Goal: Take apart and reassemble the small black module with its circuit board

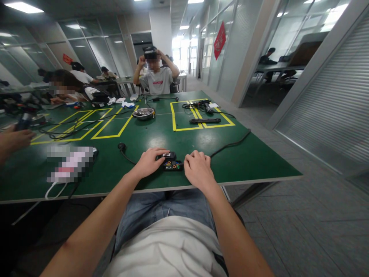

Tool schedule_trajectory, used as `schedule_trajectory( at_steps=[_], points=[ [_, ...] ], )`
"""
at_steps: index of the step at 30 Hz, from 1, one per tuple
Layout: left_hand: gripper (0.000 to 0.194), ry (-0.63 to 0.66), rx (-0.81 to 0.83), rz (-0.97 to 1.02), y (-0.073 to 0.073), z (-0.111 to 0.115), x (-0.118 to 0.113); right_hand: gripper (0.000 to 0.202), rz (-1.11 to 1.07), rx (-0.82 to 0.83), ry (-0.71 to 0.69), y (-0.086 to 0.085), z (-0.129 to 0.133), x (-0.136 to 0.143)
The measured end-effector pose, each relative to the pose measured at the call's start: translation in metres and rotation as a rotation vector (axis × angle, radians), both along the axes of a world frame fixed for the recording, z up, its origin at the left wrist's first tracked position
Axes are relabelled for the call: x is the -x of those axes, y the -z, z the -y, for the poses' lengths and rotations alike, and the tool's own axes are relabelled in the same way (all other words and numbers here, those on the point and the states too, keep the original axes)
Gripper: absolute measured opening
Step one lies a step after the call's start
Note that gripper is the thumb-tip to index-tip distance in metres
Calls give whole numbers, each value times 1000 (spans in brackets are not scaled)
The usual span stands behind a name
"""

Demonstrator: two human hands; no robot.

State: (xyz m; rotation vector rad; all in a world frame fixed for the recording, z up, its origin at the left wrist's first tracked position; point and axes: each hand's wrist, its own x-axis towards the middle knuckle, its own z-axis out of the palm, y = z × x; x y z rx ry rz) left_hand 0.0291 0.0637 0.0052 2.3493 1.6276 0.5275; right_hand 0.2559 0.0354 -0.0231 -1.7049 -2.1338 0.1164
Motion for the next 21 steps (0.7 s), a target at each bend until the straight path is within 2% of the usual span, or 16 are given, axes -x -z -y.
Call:
schedule_trajectory(
  at_steps=[2,5,8,12,17,21],
  points=[
    [37,7,10,17,-1,-7,7,32,-11,1,0,2,-1,-1],
    [34,47,-70,114,-3,-5,13,29,-21,0,1,5,-3,-2],
    [35,173,-126,199,-4,6,13,28,-39,1,1,7,-5,-1],
    [31,323,-67,169,2,16,8,30,-50,3,-3,9,-7,-2],
    [33,342,-107,154,11,18,4,31,-34,-10,-10,8,-6,-2],
    [32,327,-129,128,10,19,1,32,-22,14,-9,5,-5,-1]
  ],
)
